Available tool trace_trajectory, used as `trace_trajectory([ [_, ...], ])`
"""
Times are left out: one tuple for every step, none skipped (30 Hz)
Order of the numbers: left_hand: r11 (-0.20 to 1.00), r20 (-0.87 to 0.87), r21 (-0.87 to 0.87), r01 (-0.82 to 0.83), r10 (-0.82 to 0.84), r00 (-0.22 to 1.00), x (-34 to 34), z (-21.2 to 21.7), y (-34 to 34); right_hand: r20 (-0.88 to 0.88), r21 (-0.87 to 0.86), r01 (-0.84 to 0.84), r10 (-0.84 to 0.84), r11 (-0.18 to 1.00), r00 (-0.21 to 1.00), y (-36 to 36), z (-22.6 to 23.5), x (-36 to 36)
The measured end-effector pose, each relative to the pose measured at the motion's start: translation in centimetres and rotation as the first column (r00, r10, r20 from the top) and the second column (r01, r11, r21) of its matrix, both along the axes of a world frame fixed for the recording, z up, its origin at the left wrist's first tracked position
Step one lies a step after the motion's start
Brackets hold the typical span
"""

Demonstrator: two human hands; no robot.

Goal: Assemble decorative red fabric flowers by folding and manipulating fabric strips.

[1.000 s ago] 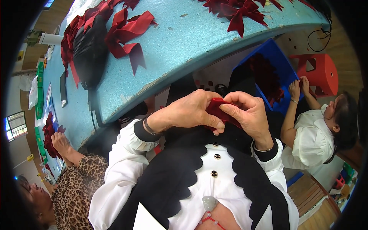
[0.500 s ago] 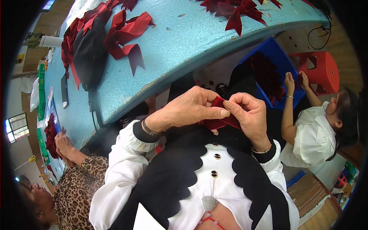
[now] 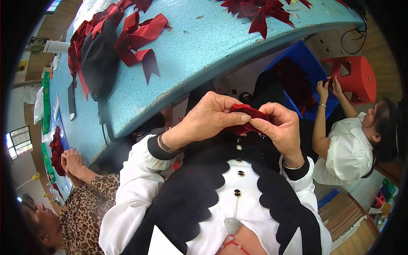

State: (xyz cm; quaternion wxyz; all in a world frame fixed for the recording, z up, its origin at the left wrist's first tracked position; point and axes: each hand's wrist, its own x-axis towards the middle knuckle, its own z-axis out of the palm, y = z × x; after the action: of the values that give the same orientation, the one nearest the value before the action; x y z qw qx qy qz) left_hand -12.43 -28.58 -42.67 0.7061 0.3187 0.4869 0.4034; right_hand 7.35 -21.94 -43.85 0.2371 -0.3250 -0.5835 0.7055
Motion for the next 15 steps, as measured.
trace_trajectory([
  [1.000,-0.003,0.007,-0.004,0.004,1.000,0.00,-0.02,-0.02,0.034,0.016,-0.020,0.020,1.000,0.999,0.02,-0.09,0.04],
  [1.000,-0.004,0.007,-0.004,0.004,1.000,-0.03,-0.02,-0.04,0.033,0.016,-0.020,0.020,1.000,0.999,0.03,-0.12,-0.01],
  [1.000,-0.003,0.011,-0.007,0.007,1.000,-0.07,-0.02,-0.06,0.040,0.016,-0.020,0.019,1.000,0.999,0.03,-0.16,-0.08],
  [1.000,-0.002,0.015,-0.009,0.009,1.000,-0.11,-0.01,-0.07,0.047,0.015,-0.019,0.018,1.000,0.999,0.04,-0.18,-0.15],
  [1.000,-0.001,0.020,-0.012,0.012,1.000,-0.14,0.00,-0.07,0.054,0.016,-0.018,0.018,1.000,0.998,0.06,-0.17,-0.22],
  [1.000,-0.001,0.021,-0.012,0.012,1.000,-0.14,-0.09,-0.09,0.054,0.017,-0.018,0.017,1.000,0.998,0.07,-0.14,-0.27],
  [0.999,0.000,0.027,-0.021,0.021,1.000,-0.12,-0.31,-0.13,0.055,-0.014,-0.016,0.017,1.000,0.998,0.08,-0.08,-0.31],
  [0.999,0.001,0.032,-0.029,0.029,1.000,-0.08,-0.53,-0.18,0.056,-0.044,-0.014,0.017,0.999,0.998,0.08,-0.02,-0.35],
  [0.999,0.001,0.038,-0.038,0.038,0.999,-0.05,-0.62,-0.20,0.057,-0.075,-0.012,0.017,0.997,0.998,0.06,0.01,-0.41],
  [0.999,0.001,0.039,-0.037,0.037,0.999,0.04,-0.57,-0.12,0.057,-0.074,-0.011,0.016,0.997,0.998,0.06,0.01,-0.45],
  [0.998,0.022,0.028,-0.054,0.054,0.998,0.13,-0.50,-0.04,0.057,-0.056,0.009,-0.006,0.998,0.998,0.02,-0.04,-0.55],
  [0.997,0.041,0.016,-0.072,0.071,0.997,0.21,-0.43,0.03,0.057,-0.038,0.029,-0.027,0.999,0.998,-0.04,-0.09,-0.66],
  [0.996,0.061,0.004,-0.088,0.088,0.994,0.28,-0.37,0.08,0.057,-0.020,0.050,-0.049,0.999,0.997,-0.08,-0.10,-0.72],
  [0.996,0.060,0.004,-0.087,0.086,0.994,0.35,-0.32,0.12,0.056,-0.020,0.052,-0.050,0.998,0.997,-0.09,-0.07,-0.73],
  [0.996,0.043,0.027,-0.090,0.089,0.995,0.44,-0.29,0.19,0.065,-0.023,0.046,-0.044,0.999,0.997,-0.03,-0.04,-0.71],
])
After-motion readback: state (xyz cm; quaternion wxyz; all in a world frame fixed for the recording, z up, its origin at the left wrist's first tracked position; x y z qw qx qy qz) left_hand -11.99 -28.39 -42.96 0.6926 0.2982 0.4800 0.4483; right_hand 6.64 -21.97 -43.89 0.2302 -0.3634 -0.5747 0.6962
